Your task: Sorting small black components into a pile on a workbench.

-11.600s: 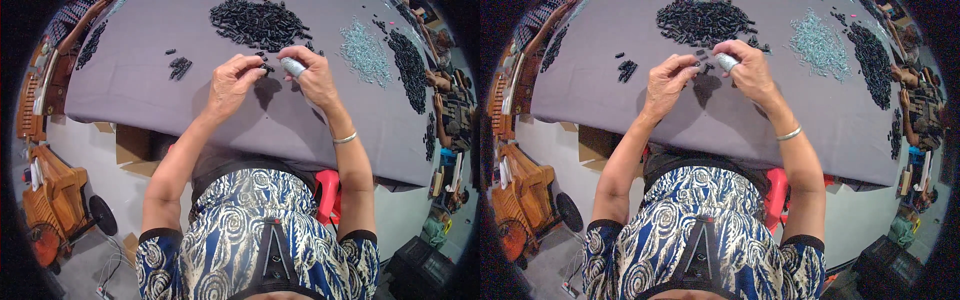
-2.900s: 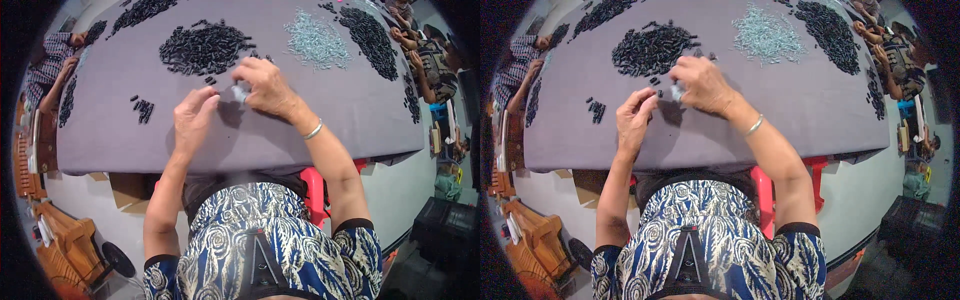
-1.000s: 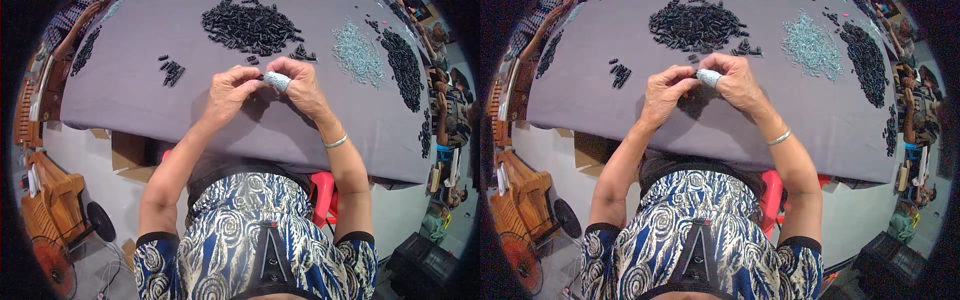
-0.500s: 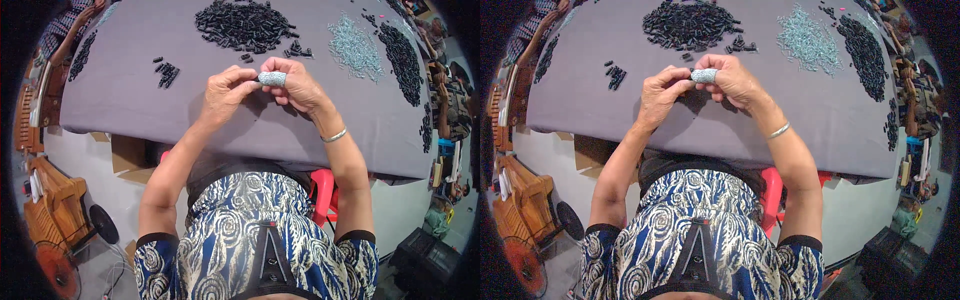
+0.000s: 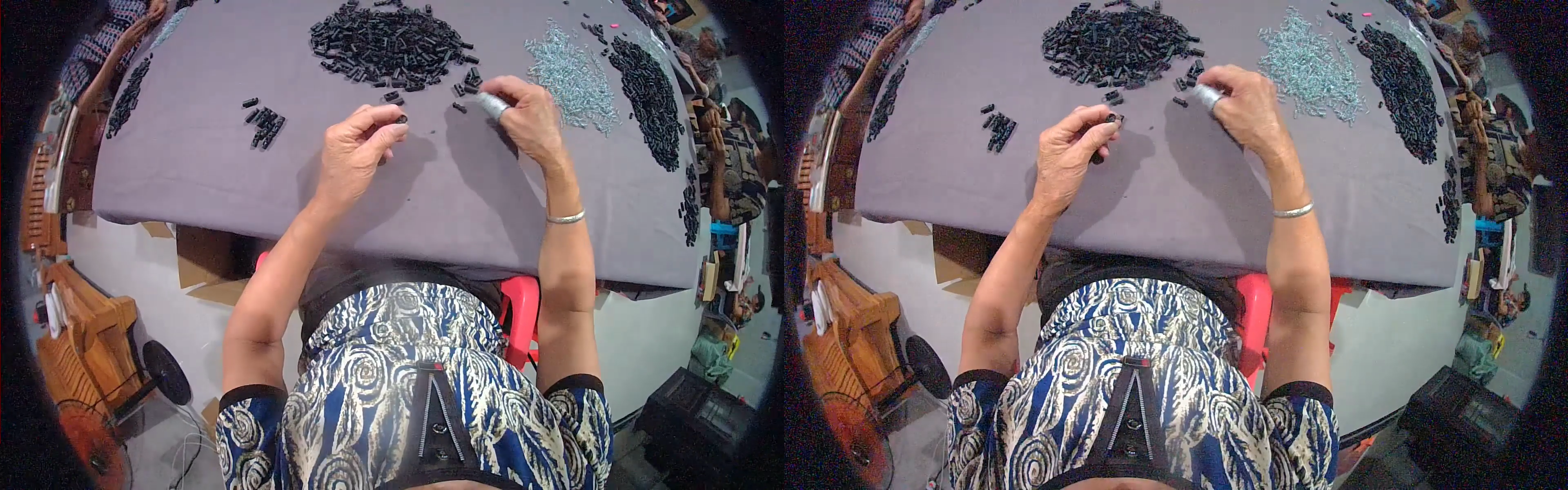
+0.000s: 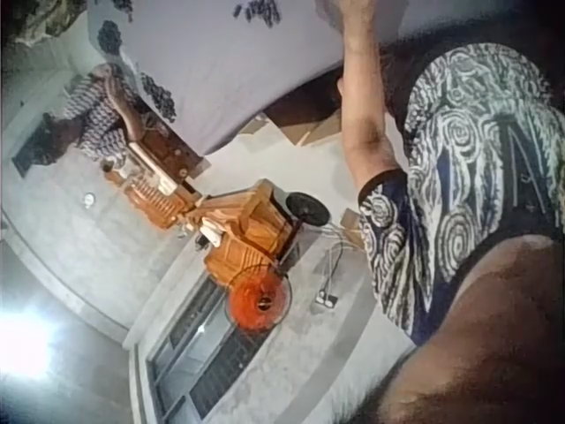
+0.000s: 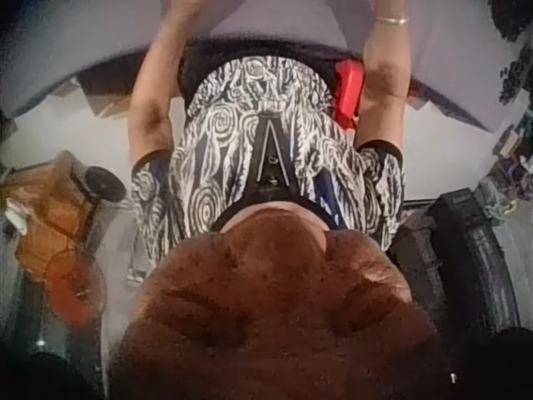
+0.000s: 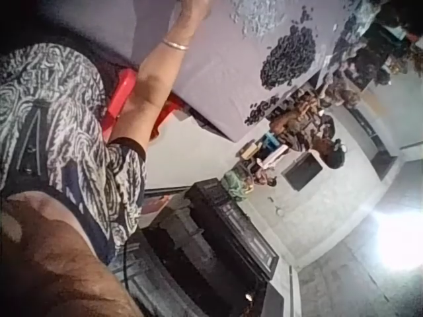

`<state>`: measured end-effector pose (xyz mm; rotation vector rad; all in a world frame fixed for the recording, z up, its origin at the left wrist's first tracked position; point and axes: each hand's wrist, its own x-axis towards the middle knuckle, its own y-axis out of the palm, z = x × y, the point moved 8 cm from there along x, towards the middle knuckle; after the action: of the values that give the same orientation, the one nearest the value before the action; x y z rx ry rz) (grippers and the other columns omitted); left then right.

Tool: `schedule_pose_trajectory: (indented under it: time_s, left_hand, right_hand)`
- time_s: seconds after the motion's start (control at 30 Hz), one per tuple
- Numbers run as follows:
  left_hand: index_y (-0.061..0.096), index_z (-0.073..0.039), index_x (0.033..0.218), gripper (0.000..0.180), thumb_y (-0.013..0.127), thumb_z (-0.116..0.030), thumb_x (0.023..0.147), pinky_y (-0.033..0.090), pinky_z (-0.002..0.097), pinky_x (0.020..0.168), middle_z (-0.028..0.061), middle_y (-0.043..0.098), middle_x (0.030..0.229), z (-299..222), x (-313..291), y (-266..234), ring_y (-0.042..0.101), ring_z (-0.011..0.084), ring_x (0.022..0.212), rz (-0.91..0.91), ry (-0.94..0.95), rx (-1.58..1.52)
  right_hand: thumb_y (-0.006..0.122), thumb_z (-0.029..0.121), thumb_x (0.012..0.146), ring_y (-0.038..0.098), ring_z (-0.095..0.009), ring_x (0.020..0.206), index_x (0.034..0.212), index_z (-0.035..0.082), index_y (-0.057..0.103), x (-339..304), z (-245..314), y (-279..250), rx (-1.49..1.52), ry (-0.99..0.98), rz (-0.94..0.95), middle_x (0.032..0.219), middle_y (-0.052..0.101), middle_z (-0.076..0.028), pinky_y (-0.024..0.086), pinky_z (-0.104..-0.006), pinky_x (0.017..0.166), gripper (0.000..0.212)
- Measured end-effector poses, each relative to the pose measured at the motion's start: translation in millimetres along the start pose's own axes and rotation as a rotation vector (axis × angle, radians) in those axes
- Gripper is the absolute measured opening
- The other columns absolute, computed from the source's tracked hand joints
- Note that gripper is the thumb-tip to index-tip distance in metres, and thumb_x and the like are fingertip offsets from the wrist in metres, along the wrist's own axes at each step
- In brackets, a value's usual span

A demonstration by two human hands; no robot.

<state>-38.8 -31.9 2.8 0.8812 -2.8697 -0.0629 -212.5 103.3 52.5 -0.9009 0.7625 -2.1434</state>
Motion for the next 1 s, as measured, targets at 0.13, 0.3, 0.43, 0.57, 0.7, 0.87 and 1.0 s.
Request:
schedule_pose_trajectory:
  time_s: [0.13,0.3,0.43,0.57,0.7,0.87,1.0]
  left_hand:
    - [0.067,0.0,0.1,0.016,0.065,-0.007,0.086,0.045,0.0181,0.06,0.0018,0.061,0.087,0.4,-0.5,1.7,0.054,0.0055,0.067,0.0,-0.029,0.0]
    - [0.067,-0.001,0.101,0.016,0.064,-0.008,0.087,0.046,0.0188,0.061,0.0023,0.063,0.088,0.0,-2.3,3.0,0.058,0.0063,0.071,-0.006,-0.03,-0.002]
    - [0.067,-0.002,0.101,0.016,0.064,-0.008,0.087,0.047,0.0191,0.062,0.0021,0.065,0.088,1.9,-2.9,2.9,0.061,0.0074,0.076,0.009,-0.001,-0.003]
    - [0.068,-0.001,0.099,0.015,0.065,-0.008,0.085,0.047,0.0203,0.06,0.0017,0.063,0.085,4.9,-1.1,4.7,0.06,0.0072,0.075,0.04,-0.02,-0.021]
    - [0.067,0.0,0.1,0.017,0.065,-0.009,0.086,0.047,0.0206,0.061,0.0007,0.063,0.082,1.6,-2.9,4.1,0.059,0.0063,0.074,0.029,-0.017,0.02]
    - [0.067,-0.001,0.104,0.02,0.065,-0.009,0.086,0.046,0.02,0.063,0.0007,0.065,0.081,0.7,-3.7,4.8,0.058,0.0058,0.073,0.043,-0.027,0.046]
    - [0.066,0.0,0.105,0.021,0.065,-0.01,0.087,0.047,0.0202,0.065,-0.0003,0.064,0.085,1.3,-1.9,7.1,0.059,0.0059,0.075,0.073,0.029,0.069]
  right_hand:
    - [0.067,0.009,0.078,0.058,-0.024,0.066,0.088,0.005,0.067,-4.7,7.4,19.2,-0.062,-0.074,0.048,0.075,0.059,-0.01,0.046,-0.0347,0.061,0.011]
    - [0.059,0.002,0.072,0.06,-0.033,0.077,0.087,0.005,0.064,-6.8,18.3,29.5,-0.172,-0.158,0.035,0.082,0.061,-0.013,0.049,-0.0406,0.07,0.016]
    - [0.063,0.001,0.075,0.064,-0.021,0.069,0.09,0.003,0.064,-8.2,24.8,25.8,0.106,-0.014,0.03,0.082,0.065,-0.01,0.051,-0.0334,0.062,0.015]
    - [0.066,0.001,0.078,0.06,-0.008,0.067,0.091,0.003,0.063,-10.5,28.6,39.6,0.473,0.166,0.149,0.081,0.065,-0.002,0.05,-0.0252,0.056,0.013]
    - [0.067,0.003,0.081,0.056,-0.003,0.069,0.091,0.005,0.063,-15.0,42.2,55.3,0.779,0.242,0.24,0.08,0.062,0.003,0.049,-0.0186,0.056,0.011]
    - [0.068,0.004,0.081,0.054,-0.004,0.068,0.09,0.003,0.062,-15.8,42.3,54.8,0.739,0.148,0.209,0.08,0.061,0.002,0.046,-0.0193,0.056,0.011]
    - [0.068,0.002,0.078,0.055,-0.007,0.07,0.089,0.003,0.062,-11.5,50.2,48.1,0.569,-0.095,0.14,0.08,0.061,0.0,0.046,-0.0218,0.06,0.012]
